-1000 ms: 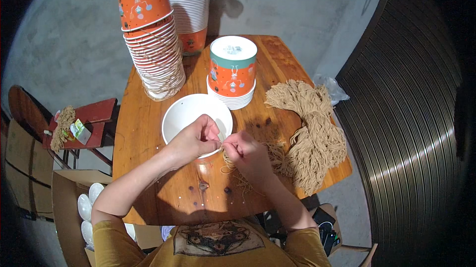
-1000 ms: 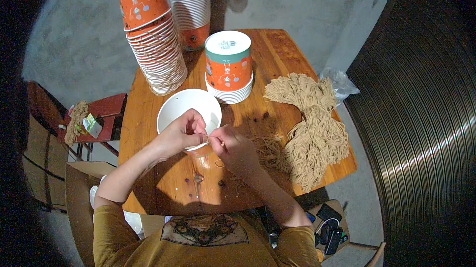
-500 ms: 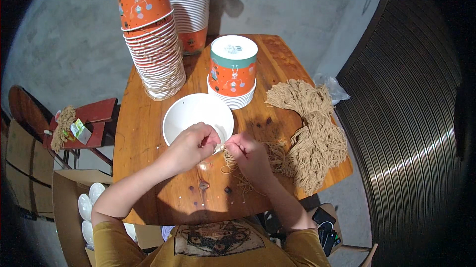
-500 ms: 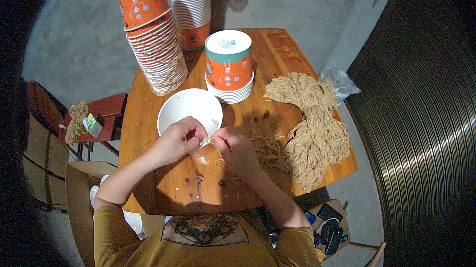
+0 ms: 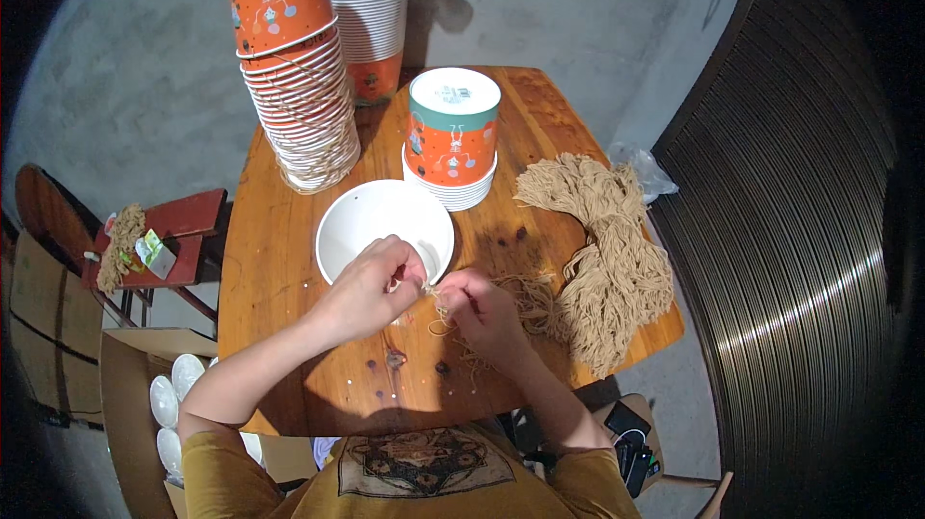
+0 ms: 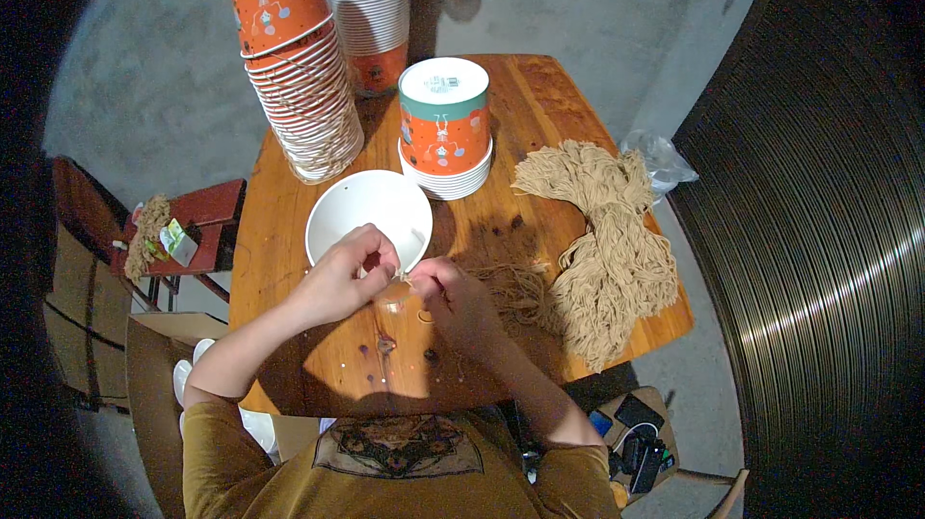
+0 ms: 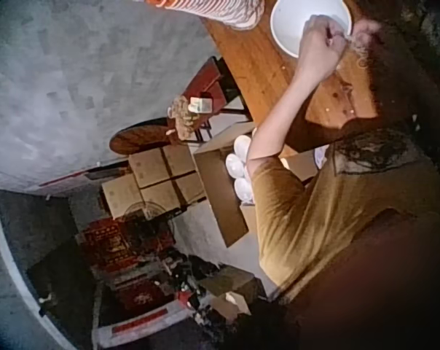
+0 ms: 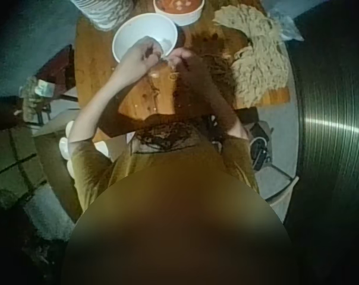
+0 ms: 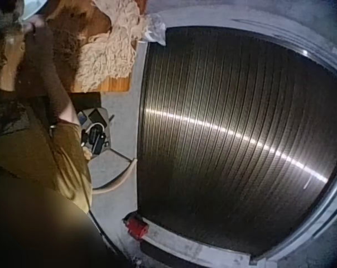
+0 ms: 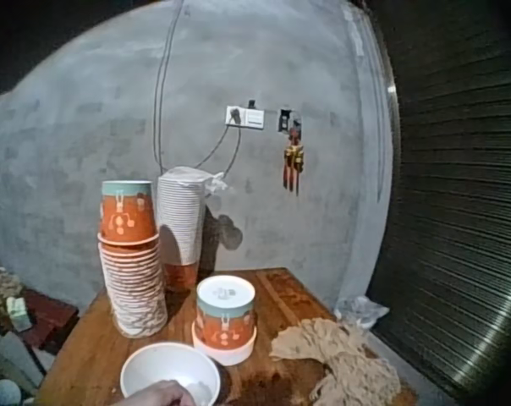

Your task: The recorder is separating and tying individual fiber strands into bundles at a workspace.

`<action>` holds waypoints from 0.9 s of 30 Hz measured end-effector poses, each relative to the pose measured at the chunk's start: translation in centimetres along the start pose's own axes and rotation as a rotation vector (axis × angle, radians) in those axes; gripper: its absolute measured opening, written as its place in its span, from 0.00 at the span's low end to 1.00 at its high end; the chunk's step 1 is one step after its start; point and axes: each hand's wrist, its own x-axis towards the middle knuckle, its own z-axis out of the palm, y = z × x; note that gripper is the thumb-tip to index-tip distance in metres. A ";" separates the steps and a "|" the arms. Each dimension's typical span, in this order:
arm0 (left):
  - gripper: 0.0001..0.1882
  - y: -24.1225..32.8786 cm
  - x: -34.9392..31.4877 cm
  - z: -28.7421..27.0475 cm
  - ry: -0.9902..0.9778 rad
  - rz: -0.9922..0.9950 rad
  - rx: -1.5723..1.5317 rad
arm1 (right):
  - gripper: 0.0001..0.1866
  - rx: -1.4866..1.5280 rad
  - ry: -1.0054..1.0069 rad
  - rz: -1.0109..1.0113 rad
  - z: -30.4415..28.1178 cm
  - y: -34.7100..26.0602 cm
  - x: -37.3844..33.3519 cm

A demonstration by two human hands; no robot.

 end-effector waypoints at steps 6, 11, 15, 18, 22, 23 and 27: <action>0.05 0.5 0.0 0.0 0.008 -0.019 -0.056 | 0.10 -0.175 0.070 -0.032 0.9 -0.7 0.5; 0.05 0.6 -0.2 0.1 0.012 -0.014 -0.054 | 0.10 -0.279 0.180 -0.073 1.9 -0.3 0.8; 0.05 0.2 -0.2 0.3 0.046 0.018 -0.001 | 0.07 -0.379 0.249 -0.190 2.2 -0.4 0.9; 0.04 0.1 -0.1 0.6 0.088 0.051 0.047 | 0.07 -0.407 0.307 -0.238 2.3 0.4 0.3; 0.04 -0.3 -0.1 0.6 0.115 0.061 0.075 | 0.10 -0.304 0.243 -0.149 2.2 1.1 -0.7; 0.04 -0.2 0.0 0.6 0.117 0.056 0.075 | 0.10 -0.301 0.239 -0.148 2.1 0.9 -0.8; 0.05 -0.1 0.0 0.4 0.118 0.020 0.022 | 0.13 -0.255 0.166 -0.040 1.4 0.5 -1.3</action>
